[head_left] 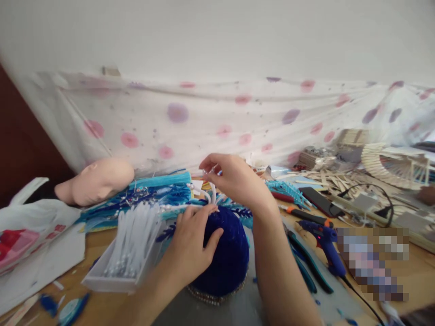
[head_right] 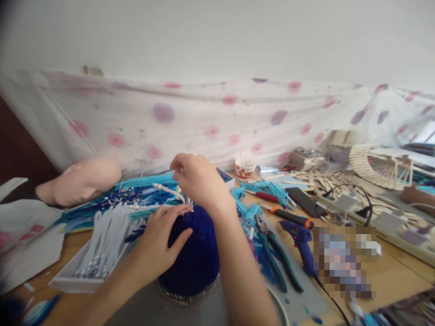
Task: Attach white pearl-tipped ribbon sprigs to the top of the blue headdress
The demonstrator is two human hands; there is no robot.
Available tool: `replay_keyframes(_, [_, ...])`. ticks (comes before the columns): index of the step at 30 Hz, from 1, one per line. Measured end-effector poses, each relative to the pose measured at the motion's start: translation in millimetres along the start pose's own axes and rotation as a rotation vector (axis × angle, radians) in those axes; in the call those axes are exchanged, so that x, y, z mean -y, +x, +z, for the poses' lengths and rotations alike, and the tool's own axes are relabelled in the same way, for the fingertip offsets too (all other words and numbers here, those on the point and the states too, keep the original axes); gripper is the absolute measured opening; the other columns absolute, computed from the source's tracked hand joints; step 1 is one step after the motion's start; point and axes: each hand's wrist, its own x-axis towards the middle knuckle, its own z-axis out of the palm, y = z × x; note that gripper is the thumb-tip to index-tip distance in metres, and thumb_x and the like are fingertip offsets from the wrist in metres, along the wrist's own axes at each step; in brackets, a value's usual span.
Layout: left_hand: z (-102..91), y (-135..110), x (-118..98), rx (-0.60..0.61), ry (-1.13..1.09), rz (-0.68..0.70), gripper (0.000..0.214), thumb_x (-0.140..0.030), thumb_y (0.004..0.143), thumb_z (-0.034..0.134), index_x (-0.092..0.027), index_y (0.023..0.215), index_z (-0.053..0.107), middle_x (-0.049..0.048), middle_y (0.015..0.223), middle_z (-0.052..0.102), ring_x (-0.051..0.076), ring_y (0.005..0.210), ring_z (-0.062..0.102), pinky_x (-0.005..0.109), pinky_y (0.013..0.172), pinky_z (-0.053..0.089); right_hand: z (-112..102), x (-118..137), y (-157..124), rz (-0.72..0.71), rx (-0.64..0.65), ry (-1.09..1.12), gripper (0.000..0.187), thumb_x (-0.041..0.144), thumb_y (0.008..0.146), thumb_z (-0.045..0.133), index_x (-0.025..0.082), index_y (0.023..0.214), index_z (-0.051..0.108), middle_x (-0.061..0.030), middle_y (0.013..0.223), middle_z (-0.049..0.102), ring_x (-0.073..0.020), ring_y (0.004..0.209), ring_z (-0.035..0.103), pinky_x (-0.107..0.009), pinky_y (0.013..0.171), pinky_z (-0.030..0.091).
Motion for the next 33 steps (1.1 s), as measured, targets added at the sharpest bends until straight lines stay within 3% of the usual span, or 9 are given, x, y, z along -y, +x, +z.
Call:
replay_keyframes(4, [-3.9,5,-3,0.028,0.088,0.047,0.039,-0.027,0.094,0.051,-0.015,0.131,0.053,0.0123,0.125,0.068,0.032,0.111,0.056,0.052,0.097,0.045,-14,-6,7,-0.094,0.057,-0.102,0.019,0.001,0.079,0.064,0.017,0.089,0.07,-0.0014,0.082,0.066,-0.0195,0.084,0.064,-0.033,0.081,0.047])
replay_keyframes(7, [-3.6,7,-4,0.019,0.152,0.087,0.039,-0.026,0.094,0.05,-0.012,0.13,0.054,0.0127,0.123,0.07,0.033,0.107,0.056,0.051,0.094,0.045,-33,-11,-2,-0.089,0.081,-0.152,0.021,0.011,0.081,0.072,0.016,0.101,0.069,-0.0018,0.092,0.067,-0.0193,0.088,0.065,-0.033,0.082,0.048])
replay_keyframes(10, [-2.1,5,-3,0.002,0.198,0.113,0.037,-0.027,0.095,0.048,-0.012,0.128,0.057,0.0131,0.118,0.072,0.033,0.103,0.056,0.05,0.089,0.046,-51,-7,-42,-0.08,-0.187,-0.225,0.022,0.021,0.089,0.068,0.017,0.111,0.064,-0.0024,0.1,0.067,-0.0177,0.091,0.065,-0.032,0.081,0.049])
replay_keyframes(12, [-1.3,4,-3,-0.005,0.217,0.117,0.036,-0.027,0.095,0.047,-0.012,0.126,0.059,0.0131,0.116,0.073,0.033,0.102,0.057,0.049,0.086,0.046,-53,-5,-86,-0.108,-0.416,-0.288,0.011,0.022,0.093,0.063,0.022,0.104,0.063,0.0002,0.088,0.067,-0.015,0.08,0.064,-0.03,0.075,0.049])
replay_keyframes(14, [-1.0,3,-3,-0.003,0.229,0.115,0.036,-0.028,0.095,0.046,-0.014,0.124,0.061,0.0126,0.115,0.073,0.033,0.101,0.058,0.048,0.086,0.046,-44,-6,-137,-0.123,-0.477,-0.321,0.005,0.019,0.095,0.059,0.024,0.094,0.059,0.0024,0.074,0.063,-0.012,0.063,0.058,-0.026,0.061,0.047])
replay_keyframes(18, [-1.5,4,-3,0.005,0.235,0.128,0.036,-0.028,0.095,0.045,-0.013,0.123,0.062,0.014,0.116,0.073,0.034,0.103,0.058,0.047,0.086,0.046,-11,-23,-224,-0.058,0.104,-0.501,0.016,0.028,0.093,0.061,0.018,0.105,0.062,-0.0088,0.087,0.068,-0.0228,0.072,0.067,-0.034,0.06,0.053])
replay_keyframes(21, [-1.7,4,-3,-0.004,0.241,0.134,0.035,-0.028,0.095,0.045,-0.012,0.122,0.062,0.0143,0.116,0.073,0.034,0.103,0.059,0.048,0.086,0.046,10,-36,-255,0.102,0.355,-0.553,0.029,0.032,0.087,0.07,0.015,0.11,0.067,-0.0166,0.103,0.068,-0.029,0.081,0.069,-0.04,0.066,0.058])
replay_keyframes(24, [-1.3,3,-4,-0.007,0.245,0.133,0.036,-0.028,0.096,0.044,-0.012,0.122,0.062,0.0141,0.117,0.073,0.034,0.104,0.059,0.048,0.087,0.046,17,-44,-262,0.214,0.445,-0.529,0.025,0.026,0.089,0.066,0.017,0.112,0.069,-0.0172,0.11,0.066,-0.0322,0.095,0.067,-0.047,0.079,0.059])
replay_keyframes(33, [-0.6,2,-5,-0.017,0.241,0.153,0.036,-0.025,0.097,0.043,-0.01,0.124,0.062,0.0145,0.117,0.073,0.035,0.103,0.059,0.05,0.086,0.047,12,-63,-247,0.26,0.424,-0.425,0.025,0.016,0.089,0.063,0.014,0.114,0.069,-0.0171,0.119,0.064,-0.0327,0.11,0.061,-0.049,0.092,0.056])
